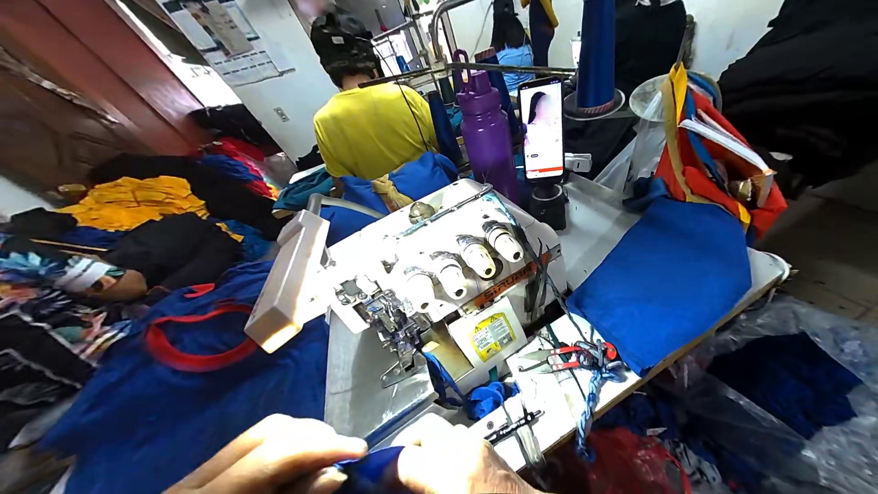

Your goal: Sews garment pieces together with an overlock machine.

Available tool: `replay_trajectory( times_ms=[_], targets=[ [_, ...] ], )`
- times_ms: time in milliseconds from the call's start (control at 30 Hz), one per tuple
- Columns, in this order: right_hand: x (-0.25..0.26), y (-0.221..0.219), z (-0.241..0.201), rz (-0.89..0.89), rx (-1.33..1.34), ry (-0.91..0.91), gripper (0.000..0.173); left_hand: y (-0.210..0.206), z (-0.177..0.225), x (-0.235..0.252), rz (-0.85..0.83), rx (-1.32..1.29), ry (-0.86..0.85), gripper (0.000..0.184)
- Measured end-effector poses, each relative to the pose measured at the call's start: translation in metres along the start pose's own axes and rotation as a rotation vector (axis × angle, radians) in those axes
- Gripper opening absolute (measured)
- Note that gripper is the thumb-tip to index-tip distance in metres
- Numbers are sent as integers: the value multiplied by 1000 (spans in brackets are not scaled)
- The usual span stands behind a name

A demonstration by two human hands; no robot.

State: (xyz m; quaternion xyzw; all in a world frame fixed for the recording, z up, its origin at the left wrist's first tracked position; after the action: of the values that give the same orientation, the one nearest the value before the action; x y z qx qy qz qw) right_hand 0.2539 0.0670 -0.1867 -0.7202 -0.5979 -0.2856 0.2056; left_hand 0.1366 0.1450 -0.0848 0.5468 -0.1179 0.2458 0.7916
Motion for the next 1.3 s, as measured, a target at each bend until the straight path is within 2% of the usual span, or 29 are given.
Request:
replay_trajectory(
  times_ms=[133,367,500,600,700,833,933,1167,1300],
  targets=[
    [13,1,-14,81,-38,84,10,0,2,0,47,48,-3,20],
    [-37,4,14,-93,-111,-236,17,19,-6,-5,205,-31,100,15],
    [-50,3,24,-87,-123,-334,19,9,-7,-4,145,-73,85,15],
    [-34,2,16,23,-47,-176,26,-3,-2,-2,54,-15,33,16],
    [-6,6,-2,140,12,55,20,-12,5,0,19,60,5,20],
    [14,10,-18,195,41,110,12,-14,9,-4,65,94,-7,21],
    [2,5,-5,194,-19,64,9,-8,7,-6,99,95,-17,20],
    [-43,12,24,93,-99,-256,11,11,-2,-11,225,52,91,15],
    [-49,11,32,61,-98,-266,11,10,-5,-12,209,-19,96,15]
  ],
)
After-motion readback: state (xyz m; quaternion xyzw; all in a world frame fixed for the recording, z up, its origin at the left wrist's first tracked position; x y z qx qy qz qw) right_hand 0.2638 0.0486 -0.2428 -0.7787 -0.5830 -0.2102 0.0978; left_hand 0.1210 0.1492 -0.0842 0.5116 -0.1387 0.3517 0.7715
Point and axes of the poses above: each hand's wrist, its own x-axis towards the middle knuckle, its own y-axis out of the back of the hand, z = x × y, the point moved 5 cm from there along x, towards the middle knuckle, and after that the axes turned 12 degrees about x, right-handed, at the moved point
